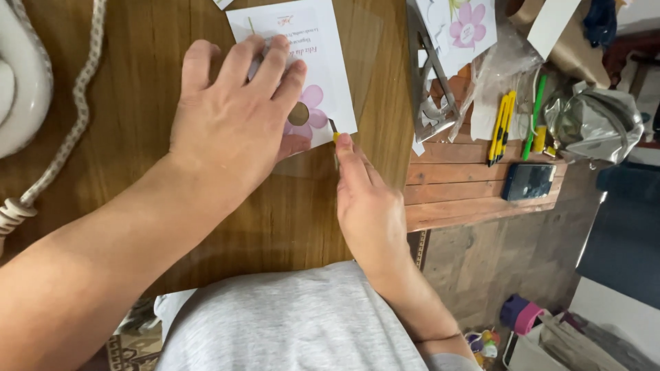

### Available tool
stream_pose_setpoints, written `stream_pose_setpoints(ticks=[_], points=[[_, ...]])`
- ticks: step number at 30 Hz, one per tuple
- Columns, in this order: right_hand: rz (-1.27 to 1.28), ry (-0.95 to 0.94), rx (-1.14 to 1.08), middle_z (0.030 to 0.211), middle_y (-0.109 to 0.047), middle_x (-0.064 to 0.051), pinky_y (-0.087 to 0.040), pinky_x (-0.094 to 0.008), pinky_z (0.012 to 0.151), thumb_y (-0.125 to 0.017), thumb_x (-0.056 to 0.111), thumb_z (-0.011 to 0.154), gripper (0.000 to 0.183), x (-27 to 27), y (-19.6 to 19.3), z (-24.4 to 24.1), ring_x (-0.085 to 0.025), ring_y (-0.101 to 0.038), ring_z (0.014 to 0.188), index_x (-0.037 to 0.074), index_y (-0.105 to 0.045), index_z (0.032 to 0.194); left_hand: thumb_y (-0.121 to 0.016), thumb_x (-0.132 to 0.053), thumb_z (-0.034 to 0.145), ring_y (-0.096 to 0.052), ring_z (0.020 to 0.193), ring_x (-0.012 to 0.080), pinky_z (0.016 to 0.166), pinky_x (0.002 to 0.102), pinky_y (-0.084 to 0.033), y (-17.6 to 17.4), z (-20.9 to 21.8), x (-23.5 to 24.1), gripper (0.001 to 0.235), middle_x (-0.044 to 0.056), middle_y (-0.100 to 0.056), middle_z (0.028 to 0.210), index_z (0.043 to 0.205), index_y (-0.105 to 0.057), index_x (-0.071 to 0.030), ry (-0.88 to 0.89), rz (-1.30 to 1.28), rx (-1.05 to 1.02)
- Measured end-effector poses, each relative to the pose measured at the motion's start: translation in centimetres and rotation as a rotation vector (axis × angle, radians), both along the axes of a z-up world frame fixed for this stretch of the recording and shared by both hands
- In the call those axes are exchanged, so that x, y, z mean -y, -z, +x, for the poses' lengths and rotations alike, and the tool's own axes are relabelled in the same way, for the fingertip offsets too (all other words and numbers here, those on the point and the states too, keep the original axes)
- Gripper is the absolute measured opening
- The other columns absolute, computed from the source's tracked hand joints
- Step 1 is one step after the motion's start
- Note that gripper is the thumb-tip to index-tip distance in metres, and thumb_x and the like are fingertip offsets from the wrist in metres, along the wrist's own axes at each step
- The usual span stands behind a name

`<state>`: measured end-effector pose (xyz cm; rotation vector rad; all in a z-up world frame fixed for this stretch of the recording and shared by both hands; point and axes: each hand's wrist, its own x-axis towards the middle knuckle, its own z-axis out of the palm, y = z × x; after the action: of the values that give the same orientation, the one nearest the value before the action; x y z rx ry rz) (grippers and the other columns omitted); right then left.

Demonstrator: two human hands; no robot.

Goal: Cutting out printed paper designs using a utility knife, ruler, and scissors

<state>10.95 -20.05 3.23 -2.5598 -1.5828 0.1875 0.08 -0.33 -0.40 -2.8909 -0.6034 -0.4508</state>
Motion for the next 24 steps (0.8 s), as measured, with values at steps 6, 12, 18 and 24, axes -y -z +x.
stream_pose_setpoints(ticks=[6,12,18,24], points=[[-0.062,0.107,-0.024,0.145,-0.064,-0.008,-0.060,-0.048,0.065,-0.053,0.004,0.100,0.050,0.2,0.2,-1.2,-0.028,-0.070,0.120,0.009,-0.047,0.149,-0.062,-0.088,0.082,-0.052,0.130,0.0169,0.104,0.043,-0.036,0.1,0.0,0.1,0.087,-0.004,-0.059,0.150,0.143,-0.068,-0.026,0.009,-0.023,0.001],[-0.143,0.154,-0.046,0.149,-0.061,-0.010,-0.058,-0.052,0.061,-0.053,0.003,0.095,0.056,0.8,-0.3,-2.0,-0.034,-0.070,0.113,0.012,-0.045,0.150,-0.059,-0.088,0.084,-0.052,0.128,0.0168,0.104,0.042,-0.034,0.5,0.0,0.0,0.085,-0.004,-0.059,0.149,0.142,-0.067,-0.028,0.008,-0.014,-0.006],[-0.080,0.135,-0.028,0.147,-0.063,-0.011,-0.059,-0.050,0.063,-0.055,0.005,0.098,0.052,2.5,0.1,-1.9,-0.035,-0.074,0.106,0.012,-0.048,0.149,-0.059,-0.088,0.080,-0.050,0.129,0.0178,0.104,0.043,-0.035,0.2,0.0,0.0,0.088,-0.003,-0.058,0.151,0.143,-0.066,-0.028,0.014,-0.032,-0.027],[-0.016,0.132,-0.207,0.143,-0.065,-0.009,-0.057,-0.038,0.100,-0.056,0.002,0.097,0.047,2.6,-2.2,-1.6,-0.023,-0.069,0.123,0.008,-0.055,0.144,-0.065,-0.086,0.082,-0.054,0.125,0.0164,0.105,0.043,-0.036,0.3,-0.1,-0.1,0.078,-0.004,-0.059,0.144,0.135,-0.072,-0.028,0.023,0.012,0.079]])
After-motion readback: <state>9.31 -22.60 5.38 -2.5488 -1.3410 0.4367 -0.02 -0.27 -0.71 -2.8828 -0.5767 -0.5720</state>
